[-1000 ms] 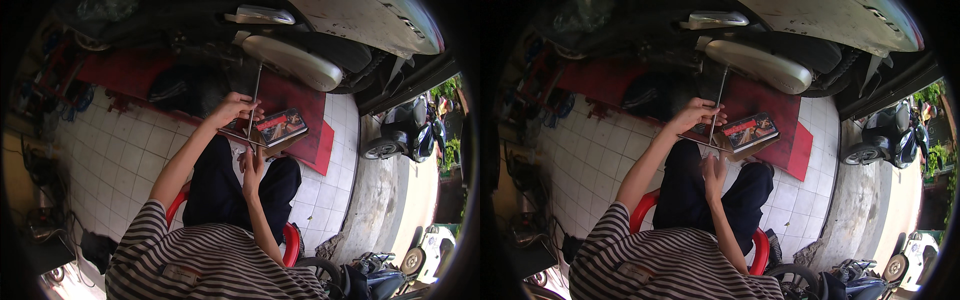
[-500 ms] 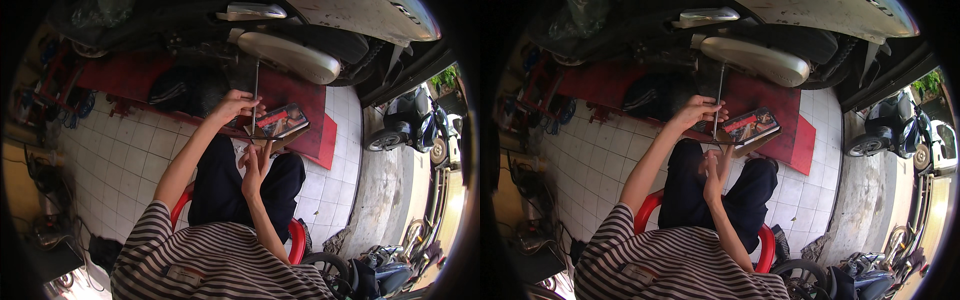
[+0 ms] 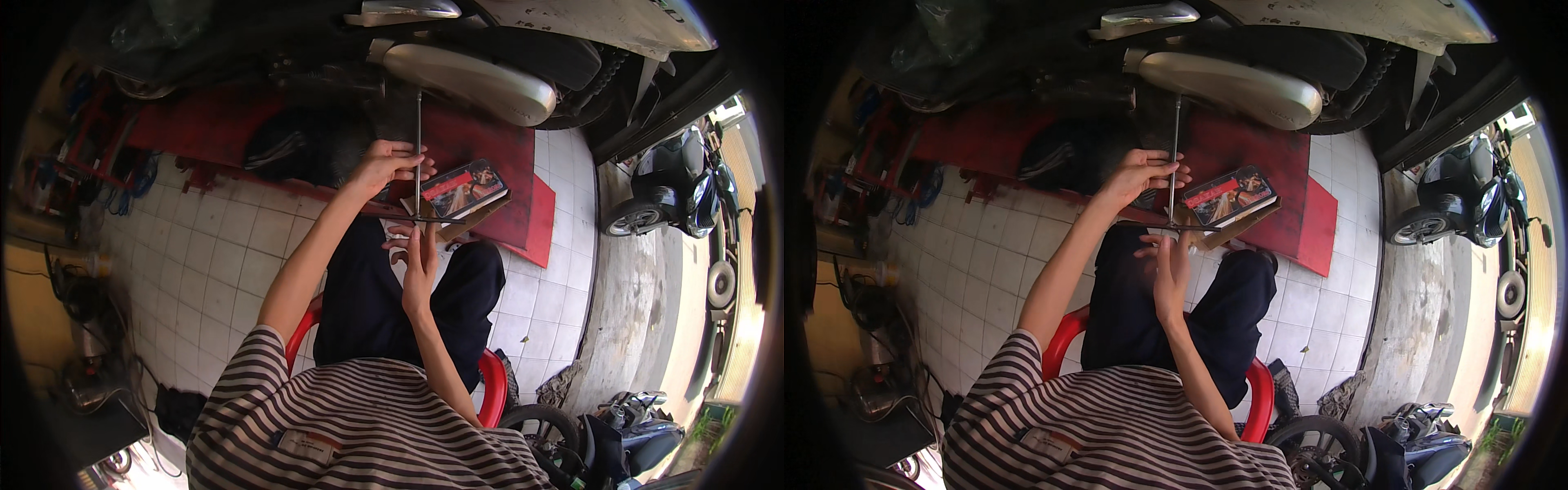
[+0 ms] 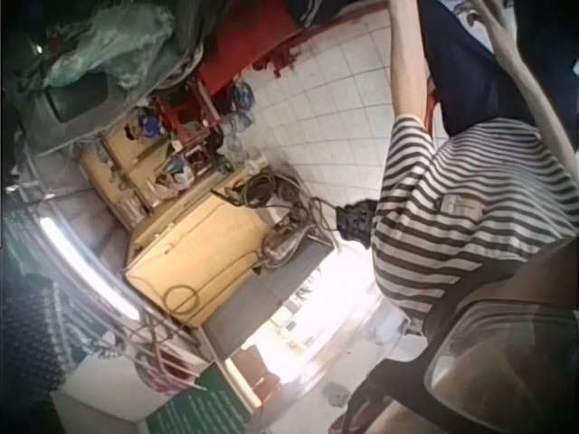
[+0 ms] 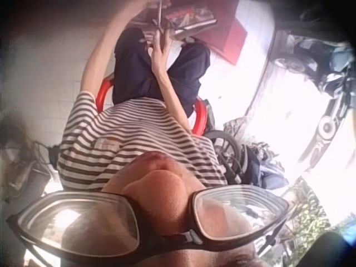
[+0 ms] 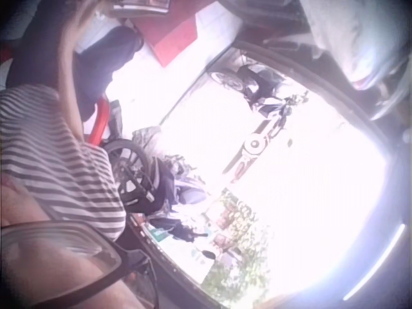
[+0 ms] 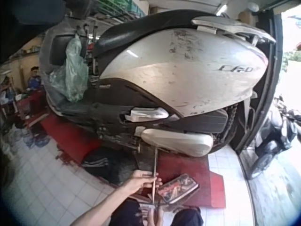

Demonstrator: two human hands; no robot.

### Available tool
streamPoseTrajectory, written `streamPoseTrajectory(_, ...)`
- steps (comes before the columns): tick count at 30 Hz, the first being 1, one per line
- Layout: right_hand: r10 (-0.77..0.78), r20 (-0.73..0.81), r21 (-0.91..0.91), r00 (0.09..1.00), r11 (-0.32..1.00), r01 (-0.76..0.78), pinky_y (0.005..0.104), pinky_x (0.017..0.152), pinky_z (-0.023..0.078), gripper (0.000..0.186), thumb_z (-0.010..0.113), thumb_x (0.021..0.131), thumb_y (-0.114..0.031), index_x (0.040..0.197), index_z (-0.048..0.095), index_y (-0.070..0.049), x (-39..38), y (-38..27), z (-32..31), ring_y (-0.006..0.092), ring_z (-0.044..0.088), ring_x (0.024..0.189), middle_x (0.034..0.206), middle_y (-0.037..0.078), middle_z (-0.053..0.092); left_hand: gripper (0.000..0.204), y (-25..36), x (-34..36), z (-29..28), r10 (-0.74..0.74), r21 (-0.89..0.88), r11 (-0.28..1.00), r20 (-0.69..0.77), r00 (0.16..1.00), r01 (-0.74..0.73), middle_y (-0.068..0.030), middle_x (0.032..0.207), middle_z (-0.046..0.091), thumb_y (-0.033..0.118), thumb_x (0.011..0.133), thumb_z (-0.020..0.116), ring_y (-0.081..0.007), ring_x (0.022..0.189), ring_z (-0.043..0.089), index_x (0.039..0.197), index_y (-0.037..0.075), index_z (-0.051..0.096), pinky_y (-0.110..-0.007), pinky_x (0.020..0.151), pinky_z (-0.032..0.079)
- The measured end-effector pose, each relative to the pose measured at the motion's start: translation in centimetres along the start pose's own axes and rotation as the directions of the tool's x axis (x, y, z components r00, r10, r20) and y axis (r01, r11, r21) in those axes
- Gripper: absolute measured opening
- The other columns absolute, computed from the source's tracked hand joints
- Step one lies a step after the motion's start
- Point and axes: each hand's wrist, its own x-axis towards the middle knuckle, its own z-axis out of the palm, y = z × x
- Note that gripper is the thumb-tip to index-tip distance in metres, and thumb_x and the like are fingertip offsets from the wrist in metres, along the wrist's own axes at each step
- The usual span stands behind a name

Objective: The person uses a T-handle socket wrench to loosen and tighten bolts on a scooter. They handle small parts one at a time and place them into a cardboard box on their lap while sitting on a chair.

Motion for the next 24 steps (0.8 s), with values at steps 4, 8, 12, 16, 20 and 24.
streamPoseTrajectory(4,-0.155,-0.023,-0.078,0.988,0.985,0.153,0.0296,0.078,0.052,0.054,0.038,0.111,-0.028,0.156,0.027,-0.001,1.3,-0.3,0.1,0.0199,0.068,0.099,0.116,0.016,0.067,0.039,-0.2,-0.7,0.9,0.020,-0.001,1.000,-0.001,1.000,-0.020,-0.0227,0.111,0.069,0.003,0.093,0.067,-0.0322,0.101,0.072,0.127,-0.010,0.054,-0.036,0.088,0.062)
streamPoseTrajectory(8,-0.273,0.084,-0.446,0.958,0.850,0.281,0.0339,0.085,0.052,0.051,0.041,0.109,-0.024,0.155,0.032,-0.003,1.1,0.2,0.2,0.0227,0.066,0.101,0.118,0.018,0.067,0.041,-0.4,-1.3,1.5,-0.070,0.104,0.992,0.038,0.997,0.066,-0.0217,0.112,0.070,0.004,0.093,0.068,-0.0306,0.098,0.073,0.129,-0.008,0.054,-0.034,0.083,0.062)
streamPoseTrajectory(12,-0.128,0.259,-0.559,0.957,0.788,0.257,0.0314,0.078,0.052,0.059,0.046,0.108,-0.024,0.159,0.021,-0.006,0.1,2.3,0.2,0.0207,0.065,0.083,0.103,0.014,0.069,0.040,-0.5,-0.7,0.3,-0.094,0.108,0.990,0.054,0.994,0.087,-0.0212,0.113,0.070,0.005,0.094,0.067,-0.0307,0.096,0.074,0.129,-0.008,0.054,-0.034,0.081,0.063)
streamPoseTrajectory(16,0.091,0.102,-0.193,0.991,0.979,-0.070,0.0230,0.062,0.045,0.068,0.046,0.109,-0.026,0.162,0.007,-0.009,0.1,3.1,-0.8,0.0101,0.056,0.066,0.083,0.005,0.064,0.039,-0.4,-0.7,0.4,-0.074,0.105,0.992,0.065,0.995,0.067,-0.0221,0.114,0.069,0.005,0.095,0.065,-0.0314,0.098,0.073,0.129,-0.009,0.054,-0.035,0.085,0.062)
streamPoseTrajectory(20,-0.013,-0.060,-0.082,0.998,0.997,0.008,0.0203,0.055,0.038,0.072,0.049,0.107,-0.024,0.162,0.005,-0.008,-0.5,0.9,-0.6,0.0049,0.045,0.060,0.078,0.001,0.058,0.039,-0.8,-0.4,0.1,-0.065,0.113,0.992,0.050,0.997,0.059,-0.0231,0.115,0.068,0.004,0.095,0.065,-0.0321,0.102,0.072,0.130,-0.010,0.053,-0.036,0.089,0.061)
streamPoseTrajectory(24,0.042,0.215,-0.198,0.976,0.980,0.002,0.0219,0.054,0.038,0.075,0.051,0.106,-0.021,0.162,0.001,-0.011,-0.5,0.7,0.0,0.0056,0.047,0.060,0.075,0.001,0.058,0.040,-1.0,-0.2,-0.2,-0.073,0.092,0.993,0.035,0.997,0.069,-0.0237,0.115,0.068,0.001,0.095,0.064,-0.0329,0.103,0.071,0.131,-0.010,0.052,-0.038,0.092,0.061)
